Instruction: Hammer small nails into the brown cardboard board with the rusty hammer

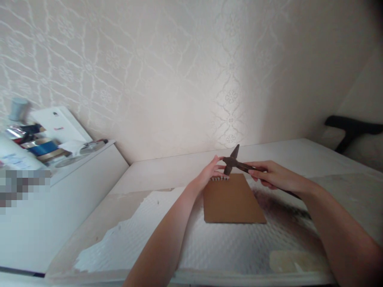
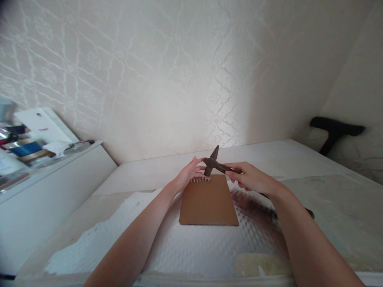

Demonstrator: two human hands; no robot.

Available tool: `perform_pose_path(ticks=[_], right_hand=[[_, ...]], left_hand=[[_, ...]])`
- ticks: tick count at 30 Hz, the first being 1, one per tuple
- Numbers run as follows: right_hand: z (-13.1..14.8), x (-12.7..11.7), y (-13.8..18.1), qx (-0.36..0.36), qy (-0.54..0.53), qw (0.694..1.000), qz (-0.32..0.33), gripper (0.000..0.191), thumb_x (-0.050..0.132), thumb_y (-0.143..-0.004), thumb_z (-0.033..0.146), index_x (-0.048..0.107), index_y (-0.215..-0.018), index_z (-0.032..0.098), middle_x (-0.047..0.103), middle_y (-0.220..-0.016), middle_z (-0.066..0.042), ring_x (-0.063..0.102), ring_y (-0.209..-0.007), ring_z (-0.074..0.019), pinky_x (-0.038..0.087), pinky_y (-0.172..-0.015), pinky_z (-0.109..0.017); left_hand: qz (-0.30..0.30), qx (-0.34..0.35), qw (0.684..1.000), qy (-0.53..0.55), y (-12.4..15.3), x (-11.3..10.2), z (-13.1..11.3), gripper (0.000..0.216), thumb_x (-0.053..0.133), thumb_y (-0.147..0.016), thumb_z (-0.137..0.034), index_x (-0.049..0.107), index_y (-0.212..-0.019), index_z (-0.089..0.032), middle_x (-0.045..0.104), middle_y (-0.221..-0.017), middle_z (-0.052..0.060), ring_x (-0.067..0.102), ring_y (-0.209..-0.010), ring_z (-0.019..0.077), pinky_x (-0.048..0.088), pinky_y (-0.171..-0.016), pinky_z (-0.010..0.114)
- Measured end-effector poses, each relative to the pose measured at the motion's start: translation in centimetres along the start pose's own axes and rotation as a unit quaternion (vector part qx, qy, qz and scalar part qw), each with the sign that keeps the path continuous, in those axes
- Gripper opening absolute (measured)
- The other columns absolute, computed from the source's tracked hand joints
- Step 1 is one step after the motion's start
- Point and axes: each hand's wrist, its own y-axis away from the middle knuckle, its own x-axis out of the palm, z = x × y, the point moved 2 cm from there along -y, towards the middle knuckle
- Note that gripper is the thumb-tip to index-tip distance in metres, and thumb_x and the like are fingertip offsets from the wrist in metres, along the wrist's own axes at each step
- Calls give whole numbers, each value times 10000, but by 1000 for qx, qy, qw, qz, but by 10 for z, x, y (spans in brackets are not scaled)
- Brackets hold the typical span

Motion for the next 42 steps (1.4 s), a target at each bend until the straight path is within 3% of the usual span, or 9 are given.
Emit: perform_pose_path(ticks=[42], right_hand=[[0,-1,1,-25,25,999,6,441,493,-797,437,605,-1133,174,470,-638,14,382,-453,-69,326,-384,-190]], left_hand=[[-16,2,1000,-6,3,0,-2,666,246,-863,-611,372,-1341,-165,606,-1088,124,618,-749,167,388,-897,349]])
